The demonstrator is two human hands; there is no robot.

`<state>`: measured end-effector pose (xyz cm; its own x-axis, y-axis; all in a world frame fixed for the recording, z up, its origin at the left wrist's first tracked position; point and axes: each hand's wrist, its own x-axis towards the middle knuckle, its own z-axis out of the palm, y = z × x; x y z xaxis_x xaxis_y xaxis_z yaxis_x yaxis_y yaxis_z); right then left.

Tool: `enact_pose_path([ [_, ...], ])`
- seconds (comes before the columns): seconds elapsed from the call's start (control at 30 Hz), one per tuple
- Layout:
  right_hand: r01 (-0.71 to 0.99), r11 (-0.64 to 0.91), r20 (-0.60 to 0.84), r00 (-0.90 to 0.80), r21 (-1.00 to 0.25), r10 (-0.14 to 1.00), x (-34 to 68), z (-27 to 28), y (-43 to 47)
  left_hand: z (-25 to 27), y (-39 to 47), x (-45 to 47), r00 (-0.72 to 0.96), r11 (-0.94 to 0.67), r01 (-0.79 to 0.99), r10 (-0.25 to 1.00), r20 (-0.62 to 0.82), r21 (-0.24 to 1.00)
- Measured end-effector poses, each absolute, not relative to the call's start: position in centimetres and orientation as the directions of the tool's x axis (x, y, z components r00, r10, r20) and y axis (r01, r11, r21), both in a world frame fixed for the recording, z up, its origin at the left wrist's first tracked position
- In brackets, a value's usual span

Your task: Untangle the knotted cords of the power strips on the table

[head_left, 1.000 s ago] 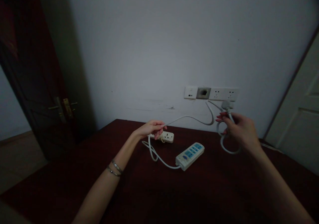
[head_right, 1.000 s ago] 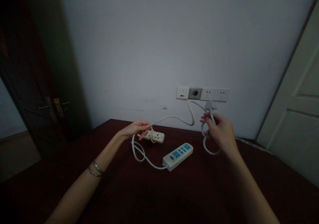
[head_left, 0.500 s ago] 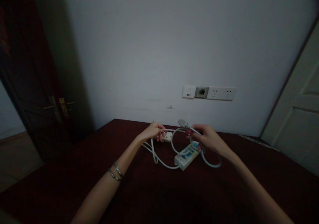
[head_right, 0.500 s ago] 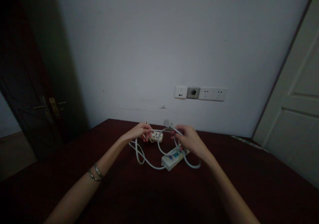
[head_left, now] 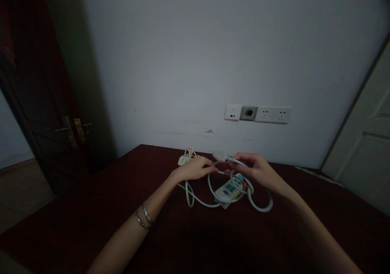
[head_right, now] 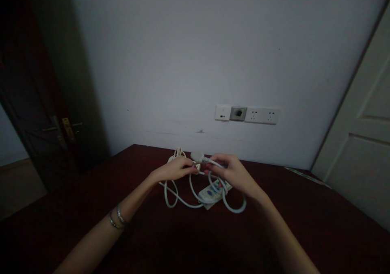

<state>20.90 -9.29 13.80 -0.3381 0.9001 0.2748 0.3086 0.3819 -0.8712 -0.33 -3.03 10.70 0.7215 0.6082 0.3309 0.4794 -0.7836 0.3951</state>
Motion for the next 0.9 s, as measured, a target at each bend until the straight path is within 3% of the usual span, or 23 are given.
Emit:
enact_pose_path([
  [0.1, 0.309, 0.414, 0.359, -0.220, -0.856, 0.907, 21.7, 14.0, -8.7, 11.4, -2.9, -1.1, 0.802, -0.729, 0.379, 0.566, 0.191, 0.570],
  [0.27, 0.196, 0.277, 0.296, 0.076, -0.941, 0.952, 24.1, 14.2, -7.6, 12.3, -2.8, -2.8, 0.837, -0.506, 0.340, 0.546, -0.010, 0.792],
  [0.43, -0.107, 0.237, 0.216, 0.181, -0.966, 0.960, 27.2, 13.4, -5.7, 11.9, -2.2, -3.6, 0.794, -0.310, 0.193, 0.607, 0.038, 0.931],
  [0.53, -0.340, 0.192, 0.137, 0.178, -0.921, 0.974, 28.7, 12.7, -4.7, 11.5, -1.8, -3.9, 0.790, -0.231, 0.052, 0.604, 0.101, 0.972],
  [0.6, -0.396, 0.211, 0.144, 0.192, -0.894, 0.971, 29.2, 12.4, -4.4, 11.2, -1.5, -4.0, 0.774, -0.191, -0.053, 0.612, 0.161, 0.980],
  [0.73, -0.273, 0.285, 0.256, 0.138, -0.919, 0.957, 28.8, 12.1, -4.5, 10.8, -1.2, -3.3, 0.722, -0.167, -0.190, 0.645, 0.253, 0.968],
  [0.9, 0.202, 0.239, 0.241, -0.014, -0.950, 0.970, 26.6, 11.7, -4.6, 10.7, -1.5, -2.4, 0.686, -0.219, -0.171, 0.673, 0.275, 0.961],
])
